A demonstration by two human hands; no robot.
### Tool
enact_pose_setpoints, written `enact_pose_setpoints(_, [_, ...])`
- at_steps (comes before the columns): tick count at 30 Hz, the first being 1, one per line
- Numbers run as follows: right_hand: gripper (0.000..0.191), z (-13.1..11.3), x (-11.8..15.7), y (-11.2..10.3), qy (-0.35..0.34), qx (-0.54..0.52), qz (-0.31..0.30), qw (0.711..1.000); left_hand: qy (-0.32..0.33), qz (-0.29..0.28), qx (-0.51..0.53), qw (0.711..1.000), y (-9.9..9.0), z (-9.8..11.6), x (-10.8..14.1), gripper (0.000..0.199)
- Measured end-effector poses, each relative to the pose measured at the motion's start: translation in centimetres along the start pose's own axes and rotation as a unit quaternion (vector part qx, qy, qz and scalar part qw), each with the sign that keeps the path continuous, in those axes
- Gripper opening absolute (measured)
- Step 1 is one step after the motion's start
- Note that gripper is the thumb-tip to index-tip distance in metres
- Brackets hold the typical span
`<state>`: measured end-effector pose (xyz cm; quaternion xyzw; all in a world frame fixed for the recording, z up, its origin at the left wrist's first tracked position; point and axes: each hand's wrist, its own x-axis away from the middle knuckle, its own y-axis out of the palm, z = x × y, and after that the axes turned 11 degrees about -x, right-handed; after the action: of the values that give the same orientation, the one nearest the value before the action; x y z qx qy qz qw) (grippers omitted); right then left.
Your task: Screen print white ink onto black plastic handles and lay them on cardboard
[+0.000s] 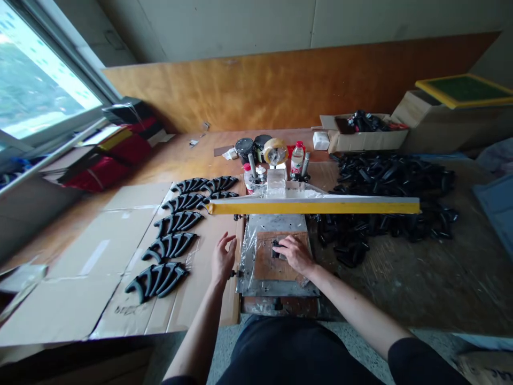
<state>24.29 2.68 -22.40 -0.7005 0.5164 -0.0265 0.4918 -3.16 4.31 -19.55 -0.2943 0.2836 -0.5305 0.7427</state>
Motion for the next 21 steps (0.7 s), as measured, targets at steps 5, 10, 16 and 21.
enact_pose_setpoints(5, [0.033,-0.2,0.8,-1.4,0.013,0.023,-0.033,0.999,0.032,0.0,0.009,0.999,-2.1,2.0,-1.2,0.03])
enact_pose_setpoints(10, [0.04,-1.9,-1.0,-1.6,0.035,0.021,-0.034,0.999,0.07,0.014,0.121,0.99,-5.5,8.7,-2.4,0.037])
enact_pose_setpoints(16, [0.05,-2.7,-0.6,-0.2,-0.024,-0.039,-0.161,0.986,0.097,-0.095,0.319,0.938,-7.1,16.5,-1.8,0.052])
enact_pose_setpoints(21, [0.022,0.1,3.4,-6.6,0.189,-0.13,0.041,0.972,0.055,-0.125,0.284,0.949,-7.6,14.7,1.2,0.058])
